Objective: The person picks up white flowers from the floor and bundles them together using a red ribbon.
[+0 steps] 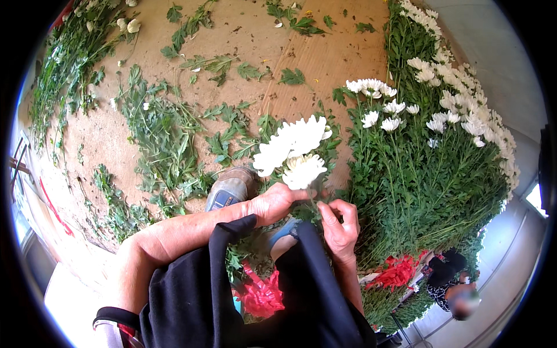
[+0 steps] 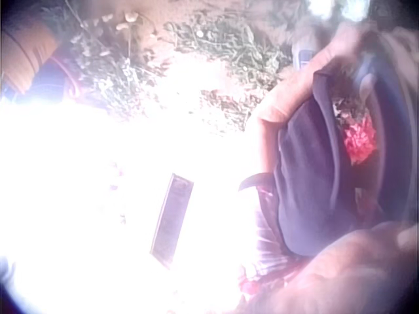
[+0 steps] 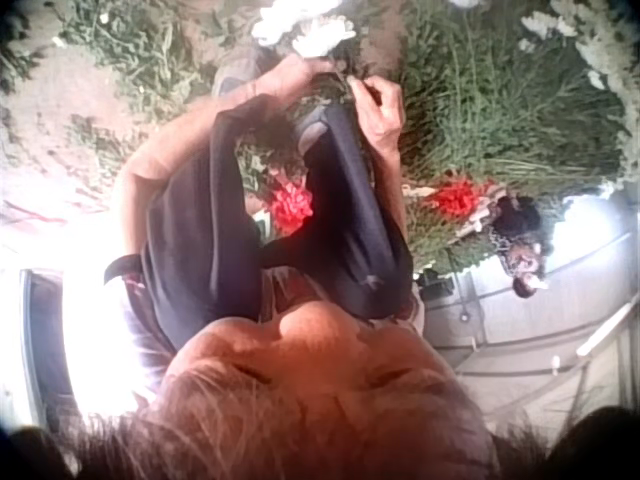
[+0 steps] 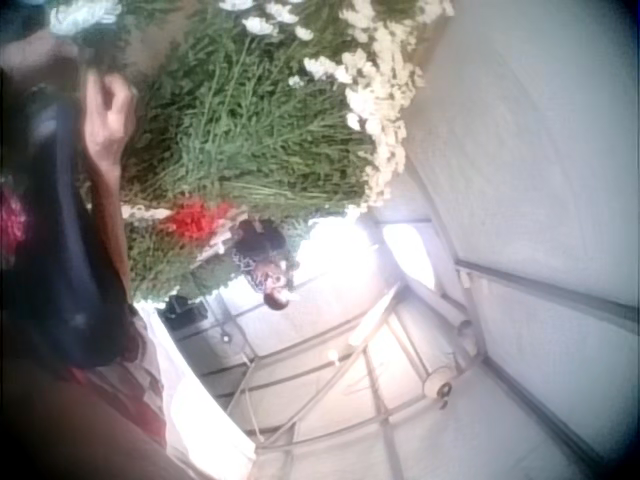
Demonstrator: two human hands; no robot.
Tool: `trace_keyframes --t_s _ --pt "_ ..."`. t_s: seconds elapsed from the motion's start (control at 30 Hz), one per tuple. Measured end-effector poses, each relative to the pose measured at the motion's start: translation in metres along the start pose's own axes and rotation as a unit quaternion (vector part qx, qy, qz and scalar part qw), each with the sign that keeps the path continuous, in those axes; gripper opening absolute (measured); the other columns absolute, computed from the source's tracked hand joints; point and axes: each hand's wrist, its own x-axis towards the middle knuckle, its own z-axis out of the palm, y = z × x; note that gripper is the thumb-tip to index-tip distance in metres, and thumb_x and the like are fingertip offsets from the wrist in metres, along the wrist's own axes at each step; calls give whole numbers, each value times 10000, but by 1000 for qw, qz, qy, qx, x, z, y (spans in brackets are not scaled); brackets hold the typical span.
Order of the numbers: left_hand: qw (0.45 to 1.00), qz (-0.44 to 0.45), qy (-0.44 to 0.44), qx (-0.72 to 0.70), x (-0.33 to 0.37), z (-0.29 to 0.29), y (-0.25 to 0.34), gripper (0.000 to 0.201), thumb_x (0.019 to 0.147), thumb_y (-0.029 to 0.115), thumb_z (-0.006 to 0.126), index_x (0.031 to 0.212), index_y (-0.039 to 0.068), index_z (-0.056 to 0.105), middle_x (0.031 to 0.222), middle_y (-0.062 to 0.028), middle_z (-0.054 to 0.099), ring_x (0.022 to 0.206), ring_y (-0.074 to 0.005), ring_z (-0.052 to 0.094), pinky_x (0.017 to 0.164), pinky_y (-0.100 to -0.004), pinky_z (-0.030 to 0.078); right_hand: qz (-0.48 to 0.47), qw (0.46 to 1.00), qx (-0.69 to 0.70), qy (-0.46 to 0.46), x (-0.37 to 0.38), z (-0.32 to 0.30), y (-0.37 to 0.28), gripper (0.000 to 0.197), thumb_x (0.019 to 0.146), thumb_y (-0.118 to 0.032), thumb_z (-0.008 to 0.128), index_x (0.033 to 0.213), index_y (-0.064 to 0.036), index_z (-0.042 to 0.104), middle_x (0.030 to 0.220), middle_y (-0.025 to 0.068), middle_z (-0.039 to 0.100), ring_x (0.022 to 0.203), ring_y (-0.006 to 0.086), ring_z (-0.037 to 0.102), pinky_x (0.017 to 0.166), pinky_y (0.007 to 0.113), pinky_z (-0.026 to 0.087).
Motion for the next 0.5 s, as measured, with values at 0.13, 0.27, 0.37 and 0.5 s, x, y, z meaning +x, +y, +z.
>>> trace_keyframes --t_s 0.13,0.27,0.37,0.5 --pt "997 -34 -6 76 -8 9 18 445 782 -27 615 1225 7 587 1115 -77 656 1007 -193 614 903 -323 483 17 1000 -22 -5 2 2 -2 413 690 68 753 1057 -122 731 956 36 562 771 198 591 615 313 519" --pt "1000 -12 12 20 -11 16 17 416 831 11 681 1237 30 591 1124 -74 661 1031 -194 613 948 -343 473 17 998 -43 -35 6 3 -13 393 710 58 744 1075 -87 717 972 50 563 773 203 606 630 321 532" --pt "999 -21 27 -34 -7 12 13 390 866 53 707 1240 48 594 1123 -70 667 1035 -196 618 957 -360 479 23 996 -51 -72 5 2 -24 401 725 23 764 1110 -50 684 1008 95 577 861 248 628 713 357 544" --pt "994 -74 51 -54 -7 2 15 276 913 118 670 1170 38 610 1052 -69 683 1011 -201 636 903 -368 520 128 990 28 -52 -7 -9 -16 530 816 -264 754 1264 -46 576 1166 145 586 1007 357 583 875 435 497"
